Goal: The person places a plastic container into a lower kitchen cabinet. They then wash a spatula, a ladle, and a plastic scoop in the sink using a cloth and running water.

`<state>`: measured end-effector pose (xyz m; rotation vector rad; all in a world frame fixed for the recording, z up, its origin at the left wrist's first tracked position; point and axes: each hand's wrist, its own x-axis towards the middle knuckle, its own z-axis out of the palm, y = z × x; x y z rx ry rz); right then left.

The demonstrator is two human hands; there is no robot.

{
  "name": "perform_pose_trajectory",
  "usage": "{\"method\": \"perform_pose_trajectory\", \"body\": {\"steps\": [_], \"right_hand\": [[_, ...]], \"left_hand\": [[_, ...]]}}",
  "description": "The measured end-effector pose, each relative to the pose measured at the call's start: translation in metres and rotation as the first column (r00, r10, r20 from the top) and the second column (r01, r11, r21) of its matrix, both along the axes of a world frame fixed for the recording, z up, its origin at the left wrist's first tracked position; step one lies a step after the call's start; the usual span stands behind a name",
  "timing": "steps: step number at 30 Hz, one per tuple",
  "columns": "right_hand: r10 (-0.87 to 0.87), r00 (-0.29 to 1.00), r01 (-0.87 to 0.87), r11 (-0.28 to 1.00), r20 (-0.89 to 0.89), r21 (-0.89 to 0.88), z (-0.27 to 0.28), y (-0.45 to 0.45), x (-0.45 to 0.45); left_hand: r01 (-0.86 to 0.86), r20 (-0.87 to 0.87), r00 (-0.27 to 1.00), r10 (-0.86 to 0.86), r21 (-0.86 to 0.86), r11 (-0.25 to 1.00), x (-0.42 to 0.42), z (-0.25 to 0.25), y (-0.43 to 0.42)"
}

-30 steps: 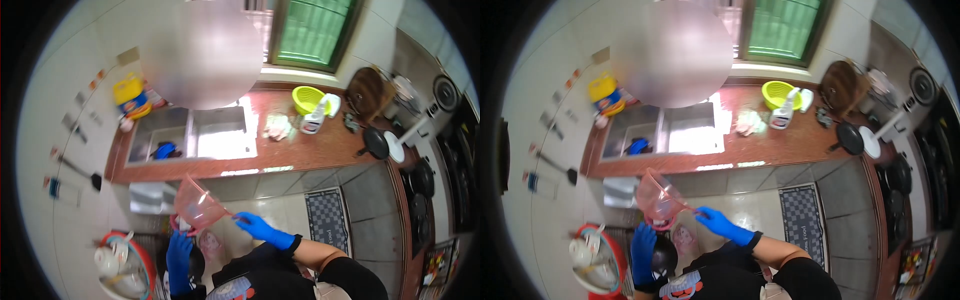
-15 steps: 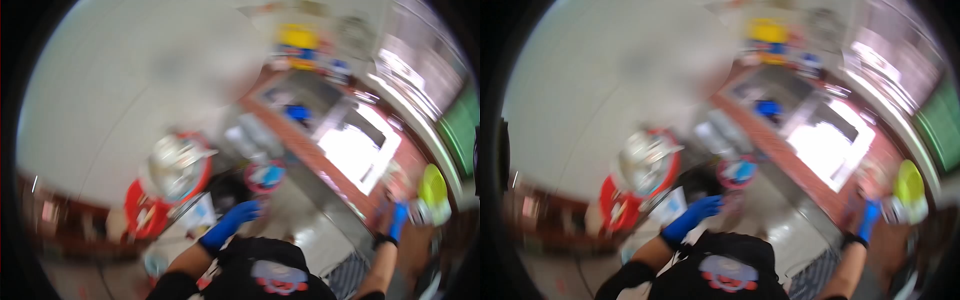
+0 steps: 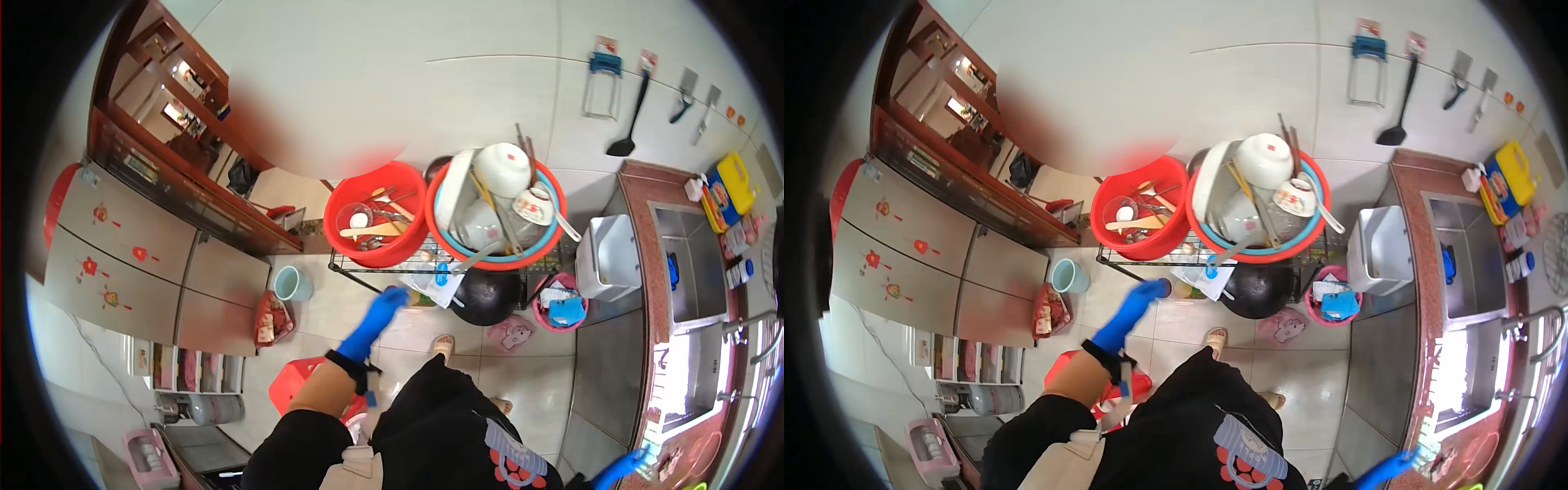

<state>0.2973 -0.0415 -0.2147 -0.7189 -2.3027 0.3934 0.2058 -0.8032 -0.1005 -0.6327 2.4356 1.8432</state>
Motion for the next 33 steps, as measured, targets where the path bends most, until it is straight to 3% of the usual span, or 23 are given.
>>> {"method": "perform_pose_trajectory", "body": {"steps": [1,2,4,5,6,8,9,12,14,16,18,22,26,27,29,32,33], "right_hand": [[0.147,0.989,-0.143,0.979,0.019,-0.143,-0.004,-0.039,-0.008],[0.288,0.958,-0.27,0.92,0.021,-0.286,0.012,-0.104,-0.018],[0.38,0.924,-0.301,0.79,0.04,-0.535,0.011,-0.189,-0.032],[0.461,0.886,-0.357,0.73,0.034,-0.583,0.009,-0.223,-0.038],[0.537,0.843,-0.405,0.665,0.025,-0.628,0.012,-0.253,-0.043],[0.67,0.733,-0.478,0.632,0.12,-0.611,0.042,-0.318,-0.057],[0.702,0.7,-0.477,0.597,0.132,-0.645,0.054,-0.347,-0.065],[0.761,0.624,-0.421,0.521,0.18,-0.743,0.062,-0.396,-0.072],[0.787,0.602,-0.425,0.462,0.139,-0.779,0.065,-0.42,-0.075],[0.782,0.601,-0.408,0.476,0.163,-0.779,0.069,-0.438,-0.079],[0.768,0.616,-0.393,0.493,0.175,-0.777,0.074,-0.449,-0.085],[0.794,0.579,-0.434,0.493,0.186,-0.754,0.077,-0.461,-0.098],[0.822,0.552,-0.473,0.449,0.142,-0.758,0.094,-0.486,-0.125],[0.85,0.512,-0.54,0.43,0.123,-0.723,0.098,-0.492,-0.136],[0.884,0.436,-0.79,0.466,0.169,-0.398,0.121,-0.514,-0.162],[0.884,0.461,-0.867,0.467,0.077,-0.175,0.135,-0.533,-0.228],[0.882,0.471,-0.871,0.468,0.016,-0.148,0.144,-0.541,-0.257]], "left_hand": [[-0.152,-0.041,0.988,0.149,-0.104,0.983,-0.002,-0.009,-0.044],[-0.235,-0.046,0.971,0.237,-0.4,0.886,-0.009,-0.003,-0.084],[-0.486,-0.387,0.869,0.307,-0.555,0.675,-0.023,-0.023,-0.172],[-0.562,-0.369,0.827,0.424,-0.527,0.638,-0.031,-0.03,-0.209],[-0.659,-0.268,0.75,0.605,-0.387,0.645,-0.039,-0.015,-0.219],[-0.717,0.155,0.691,0.706,0.029,0.696,-0.052,-0.039,-0.268],[-0.59,0.4,0.792,0.462,0.304,0.748,-0.053,-0.027,-0.272],[-0.455,0.432,0.871,0.236,0.524,0.72,-0.059,-0.039,-0.26],[-0.481,0.458,0.872,0.174,0.732,0.483,-0.059,-0.053,-0.256],[-0.302,0.245,0.952,0.186,0.854,0.424,-0.061,-0.061,-0.257],[-0.276,0.183,0.95,0.254,0.873,0.401,-0.063,-0.053,-0.251],[-0.42,0.3,0.868,0.396,0.869,0.262,-0.046,-0.045,-0.257],[-0.457,0.27,0.828,0.491,0.832,0.313,-0.023,-0.027,-0.276],[-0.454,0.252,0.828,0.501,0.825,0.336,-0.021,-0.017,-0.276],[-0.448,0.219,0.836,0.503,0.801,0.397,-0.02,0.008,-0.272],[-0.428,0.18,0.862,0.474,0.76,0.489,-0.019,0.017,-0.267],[-0.482,0.257,0.837,0.483,0.763,0.43,-0.02,0.018,-0.263]]}}
